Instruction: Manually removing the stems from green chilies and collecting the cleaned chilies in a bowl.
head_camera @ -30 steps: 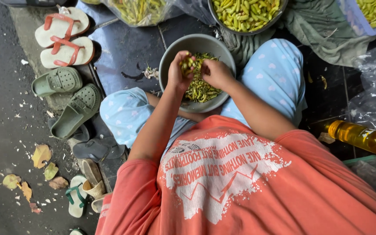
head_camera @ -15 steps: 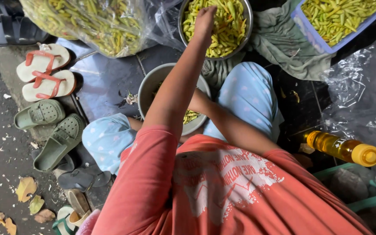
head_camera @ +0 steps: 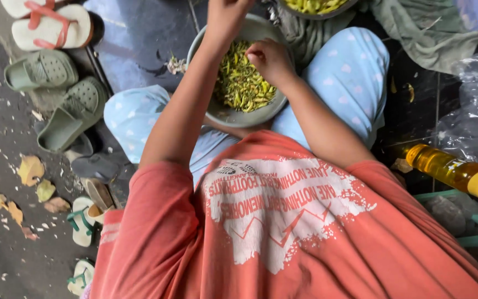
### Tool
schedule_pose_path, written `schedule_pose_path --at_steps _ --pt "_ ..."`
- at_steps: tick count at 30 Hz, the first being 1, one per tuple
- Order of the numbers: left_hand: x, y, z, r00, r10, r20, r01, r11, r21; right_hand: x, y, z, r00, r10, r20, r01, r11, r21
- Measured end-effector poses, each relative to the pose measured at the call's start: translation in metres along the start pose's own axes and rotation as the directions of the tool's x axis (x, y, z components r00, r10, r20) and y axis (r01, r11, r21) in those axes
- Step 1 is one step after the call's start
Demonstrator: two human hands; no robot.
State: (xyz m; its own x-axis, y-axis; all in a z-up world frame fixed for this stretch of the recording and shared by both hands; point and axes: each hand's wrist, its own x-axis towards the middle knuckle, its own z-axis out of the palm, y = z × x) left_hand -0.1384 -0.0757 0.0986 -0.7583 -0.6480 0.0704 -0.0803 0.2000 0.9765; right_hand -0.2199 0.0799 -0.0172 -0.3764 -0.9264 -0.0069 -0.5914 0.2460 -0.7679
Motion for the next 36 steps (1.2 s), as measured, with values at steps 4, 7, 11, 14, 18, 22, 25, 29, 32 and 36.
schedule_pose_path --at_steps 4,7,11,14,18,22,25,29,32,36 --pt "-0.066 -0.080 -0.028 0.999 0.021 0.029 -0.027 0.973 0.229 -0.002 0.003 0.026 0.995 -0.069 0.066 0.075 0.993 -0.091" --pt "-0.103 -0.118 -0.026 0.996 -0.074 0.055 0.040 0.882 0.470 -0.005 -0.014 0.041 0.969 0.064 0.240 0.006 0.960 -0.280" --pt "-0.122 -0.143 -0.007 0.960 -0.241 0.141 0.103 0.777 0.621 -0.006 -0.010 0.055 0.966 0.033 0.258 0.086 0.897 -0.434" --pt "-0.118 -0.149 0.001 0.971 -0.191 0.145 0.108 0.887 0.449 -0.011 -0.001 0.044 0.978 -0.022 0.208 0.066 0.976 -0.209" --pt "-0.108 -0.117 -0.011 0.986 -0.168 0.024 0.151 0.932 0.330 -0.011 -0.011 0.018 0.997 -0.073 0.023 0.067 0.978 0.197" --pt "-0.110 -0.092 -0.016 0.969 -0.246 -0.022 0.247 0.968 0.051 -0.004 0.004 0.023 0.993 0.087 0.078 -0.112 0.892 0.438" --pt "-0.115 -0.079 -0.017 0.934 -0.355 0.020 0.356 0.929 -0.100 -0.007 -0.008 0.018 0.997 0.050 0.058 -0.070 0.904 0.423" --pt "-0.119 -0.089 -0.023 0.921 -0.367 0.130 0.389 0.879 -0.276 -0.009 -0.021 0.015 0.999 -0.005 0.037 -0.014 0.855 0.518" --pt "-0.119 -0.114 -0.028 0.915 -0.322 0.244 0.401 0.797 -0.452 -0.007 -0.004 0.024 0.999 0.032 0.000 -0.028 0.868 0.495" --pt "-0.122 -0.107 -0.039 0.888 -0.341 0.308 0.436 0.839 -0.327 -0.011 -0.010 0.019 0.977 0.033 0.209 -0.154 0.791 0.592"
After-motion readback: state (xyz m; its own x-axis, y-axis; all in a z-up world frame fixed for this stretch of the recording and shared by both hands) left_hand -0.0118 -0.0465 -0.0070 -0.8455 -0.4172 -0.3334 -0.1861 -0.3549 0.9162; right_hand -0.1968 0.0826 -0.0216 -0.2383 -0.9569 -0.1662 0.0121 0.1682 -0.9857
